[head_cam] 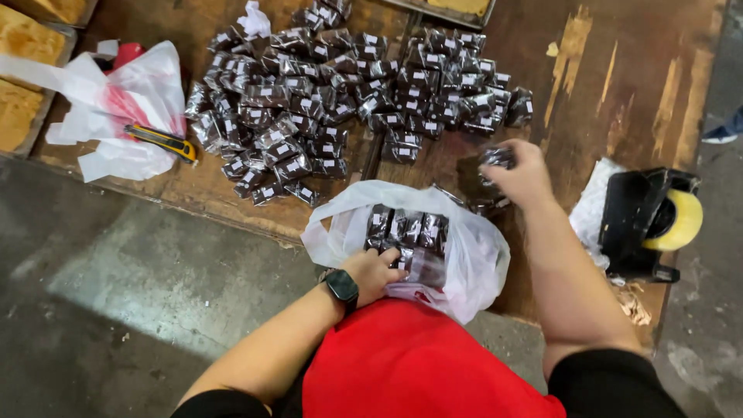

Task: Bagging small packaged snacks or candies into a plastic bag at a bakery station.

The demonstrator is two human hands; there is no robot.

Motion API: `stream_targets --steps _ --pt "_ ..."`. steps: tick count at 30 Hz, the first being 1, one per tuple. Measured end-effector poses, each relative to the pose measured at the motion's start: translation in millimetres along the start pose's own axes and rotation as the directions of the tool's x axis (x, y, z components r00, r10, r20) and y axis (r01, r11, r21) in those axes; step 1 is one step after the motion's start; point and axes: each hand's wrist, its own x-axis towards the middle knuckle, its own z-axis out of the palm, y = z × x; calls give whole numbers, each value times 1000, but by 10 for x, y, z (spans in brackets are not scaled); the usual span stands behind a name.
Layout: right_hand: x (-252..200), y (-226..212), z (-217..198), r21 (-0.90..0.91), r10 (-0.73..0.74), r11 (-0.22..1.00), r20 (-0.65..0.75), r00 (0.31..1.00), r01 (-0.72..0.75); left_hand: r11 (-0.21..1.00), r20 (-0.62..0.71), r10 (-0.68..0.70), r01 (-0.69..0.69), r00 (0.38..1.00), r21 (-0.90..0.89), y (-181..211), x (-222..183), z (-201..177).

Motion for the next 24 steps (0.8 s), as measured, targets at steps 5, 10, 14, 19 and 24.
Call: stream_targets --steps 5,10,14,19,24 --pt "-1271 -932 -484 972 -172 178 182 968 -151 997 19 77 -77 997 -2 -145 89 107" --pt "-1967 -1343 170 861 -161 364 435 886 -356 994 189 108 -102 976 -42 -187 119 -97" --pt "-2087 -1323 382 -11 374 925 207 904 -380 976 110 217 -212 970 -53 -294 108 -68" --pt "-1992 -1592 485 -225 595 793 82 800 -566 977 156 212 -205 965 -61 -251 100 -128" --pt "-1937 -1770 504 -183 638 760 26 769 -624 963 -51 248 -252 967 -98 -373 257 224"
